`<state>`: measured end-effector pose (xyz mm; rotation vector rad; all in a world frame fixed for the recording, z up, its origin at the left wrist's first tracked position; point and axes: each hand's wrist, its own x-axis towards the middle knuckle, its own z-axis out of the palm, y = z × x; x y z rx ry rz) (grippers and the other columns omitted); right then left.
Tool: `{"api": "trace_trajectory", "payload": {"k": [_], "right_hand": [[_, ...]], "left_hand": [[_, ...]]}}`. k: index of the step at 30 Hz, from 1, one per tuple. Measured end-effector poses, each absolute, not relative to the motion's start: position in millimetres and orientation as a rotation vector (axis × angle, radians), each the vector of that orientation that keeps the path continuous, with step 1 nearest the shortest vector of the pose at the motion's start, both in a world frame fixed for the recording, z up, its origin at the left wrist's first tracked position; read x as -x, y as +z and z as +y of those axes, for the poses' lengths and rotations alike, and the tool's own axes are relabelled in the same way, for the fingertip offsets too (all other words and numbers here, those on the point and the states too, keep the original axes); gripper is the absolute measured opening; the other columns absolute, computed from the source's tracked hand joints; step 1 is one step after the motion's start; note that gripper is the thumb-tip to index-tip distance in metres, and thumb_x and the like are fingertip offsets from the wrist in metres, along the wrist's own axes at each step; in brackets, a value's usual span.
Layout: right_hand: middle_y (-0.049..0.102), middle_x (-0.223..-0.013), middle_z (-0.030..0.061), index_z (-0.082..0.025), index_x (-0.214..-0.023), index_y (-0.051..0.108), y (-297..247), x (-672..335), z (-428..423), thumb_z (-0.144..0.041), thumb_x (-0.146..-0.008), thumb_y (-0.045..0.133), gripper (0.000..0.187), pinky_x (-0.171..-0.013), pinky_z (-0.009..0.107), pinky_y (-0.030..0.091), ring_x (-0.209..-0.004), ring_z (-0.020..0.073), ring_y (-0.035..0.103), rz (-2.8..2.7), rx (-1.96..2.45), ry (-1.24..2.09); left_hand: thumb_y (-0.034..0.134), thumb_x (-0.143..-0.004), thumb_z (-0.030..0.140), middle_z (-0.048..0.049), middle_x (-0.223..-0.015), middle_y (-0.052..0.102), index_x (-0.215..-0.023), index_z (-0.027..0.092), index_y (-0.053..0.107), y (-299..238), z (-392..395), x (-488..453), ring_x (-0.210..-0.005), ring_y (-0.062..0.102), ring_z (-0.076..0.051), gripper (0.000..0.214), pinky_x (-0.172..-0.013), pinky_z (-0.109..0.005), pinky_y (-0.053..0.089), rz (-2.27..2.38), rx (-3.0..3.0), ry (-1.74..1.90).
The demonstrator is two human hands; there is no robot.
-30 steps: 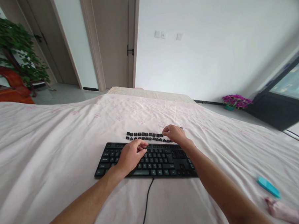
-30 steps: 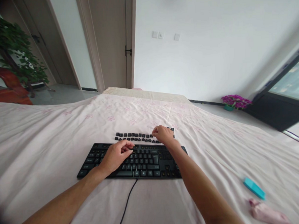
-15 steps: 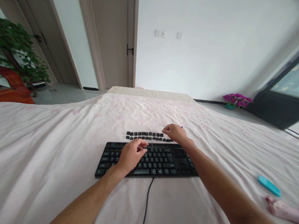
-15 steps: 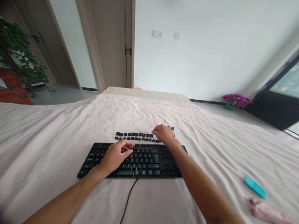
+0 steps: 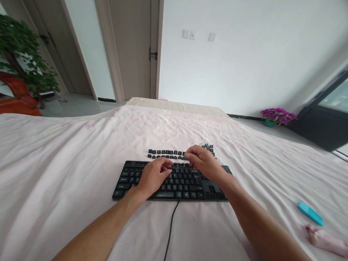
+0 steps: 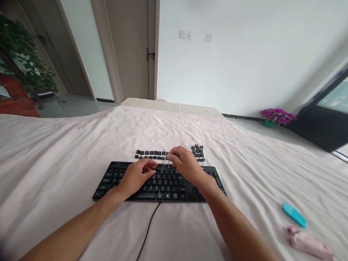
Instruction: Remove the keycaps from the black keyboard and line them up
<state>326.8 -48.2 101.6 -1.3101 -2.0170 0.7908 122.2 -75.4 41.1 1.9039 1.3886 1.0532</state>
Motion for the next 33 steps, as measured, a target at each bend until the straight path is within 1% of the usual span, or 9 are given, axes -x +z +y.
{"api": "trace_trajectory", "payload": {"k": [3, 6, 12, 17, 23, 27, 29, 31, 33], "right_hand": [[0.060, -0.077, 0.0014, -0.018, -0.080, 0.064, 93, -322, -53, -0.037, -0.082, 0.057, 0.020, -0.052, 0.022, 0.048, -0.059, 0.0114, 0.056, -2.000, 1.251, 0.922], [0.060, -0.083, 0.0027, -0.018, -0.078, 0.066, 90, -319, -54, -0.035, -0.081, 0.059, 0.019, -0.053, 0.021, 0.049, -0.064, 0.0117, 0.057, -1.990, 1.208, 0.930], [0.059, -0.082, 0.0020, -0.017, -0.078, 0.066, 89, -315, -50, -0.037, -0.083, 0.058, 0.021, -0.053, 0.021, 0.047, -0.060, 0.0104, 0.055, -2.060, 1.146, 0.943], [0.060, -0.081, 0.0019, -0.017, -0.079, 0.066, 84, -311, -46, -0.037, -0.086, 0.056, 0.023, -0.059, 0.022, 0.046, -0.065, 0.0112, 0.055, -2.169, 1.106, 0.862], [0.061, -0.082, 0.0018, -0.018, -0.080, 0.065, 78, -309, -46, -0.031, -0.086, 0.054, 0.018, -0.071, 0.024, 0.046, -0.077, 0.0140, 0.058, -2.197, 1.082, 0.749], [0.059, -0.080, 0.0014, -0.018, -0.077, 0.060, 68, -309, -47, -0.031, -0.089, 0.049, 0.020, -0.074, 0.026, 0.045, -0.076, 0.0141, 0.057, -2.142, 1.015, 0.694], [0.058, -0.079, 0.0016, -0.019, -0.077, 0.056, 61, -309, -48, -0.030, -0.091, 0.046, 0.021, -0.074, 0.027, 0.046, -0.075, 0.0141, 0.056, -2.100, 0.978, 0.660], [0.057, -0.079, 0.0022, -0.020, -0.076, 0.055, 55, -308, -49, -0.030, -0.092, 0.043, 0.022, -0.075, 0.028, 0.046, -0.076, 0.0148, 0.055, -2.084, 0.927, 0.608], [0.057, -0.077, 0.0029, -0.020, -0.075, 0.054, 52, -308, -52, -0.029, -0.093, 0.041, 0.024, -0.076, 0.030, 0.045, -0.077, 0.0157, 0.055, -2.106, 0.879, 0.563]], "left_hand": [[0.060, -0.075, 0.016, -0.0007, -0.092, 0.068, -0.095, 0.022, 0.065, 41, -76, -122, -0.076, 0.062, -0.015, 0.022, -0.073, -0.027, 0.049, 1.394, -1.935, 1.028], [0.062, -0.074, 0.017, -0.0004, -0.092, 0.068, -0.097, 0.023, 0.065, 41, -76, -123, -0.075, 0.061, -0.015, 0.024, -0.073, -0.027, 0.049, 1.406, -1.976, 1.004], [0.063, -0.074, 0.017, 0.0000, -0.093, 0.067, -0.097, 0.024, 0.067, 44, -78, -125, -0.073, 0.061, -0.015, 0.025, -0.073, -0.027, 0.048, 1.436, -2.044, 0.968], [0.063, -0.075, 0.018, 0.0004, -0.089, 0.067, -0.097, 0.026, 0.068, 45, -78, -125, -0.075, 0.062, -0.016, 0.024, -0.072, -0.027, 0.046, 1.465, -2.098, 0.939], [0.066, -0.074, 0.021, -0.0006, -0.086, 0.068, -0.095, 0.026, 0.070, 45, -74, -123, -0.078, 0.062, -0.019, 0.023, -0.072, -0.028, 0.045, 1.442, -2.137, 0.873], [0.065, -0.076, 0.025, -0.0004, -0.088, 0.068, -0.099, 0.030, 0.071, 47, -71, -125, -0.083, 0.062, -0.020, 0.024, -0.076, -0.028, 0.044, 1.401, -2.180, 0.837], [0.065, -0.077, 0.029, -0.0002, -0.084, 0.068, -0.095, 0.031, 0.072, 47, -69, -129, -0.082, 0.062, -0.020, 0.020, -0.075, -0.028, 0.044, 1.404, -2.207, 0.843], [0.065, -0.077, 0.031, 0.0001, -0.077, 0.066, -0.087, 0.030, 0.073, 47, -69, -134, -0.077, 0.061, -0.019, 0.013, -0.071, -0.028, 0.042, 1.439, -2.227, 0.848], [0.064, -0.079, 0.034, 0.0004, -0.072, 0.064, -0.081, 0.029, 0.072, 47, -69, -138, -0.072, 0.060, -0.018, 0.010, -0.067, -0.027, 0.041, 1.483, -2.240, 0.849]]}}
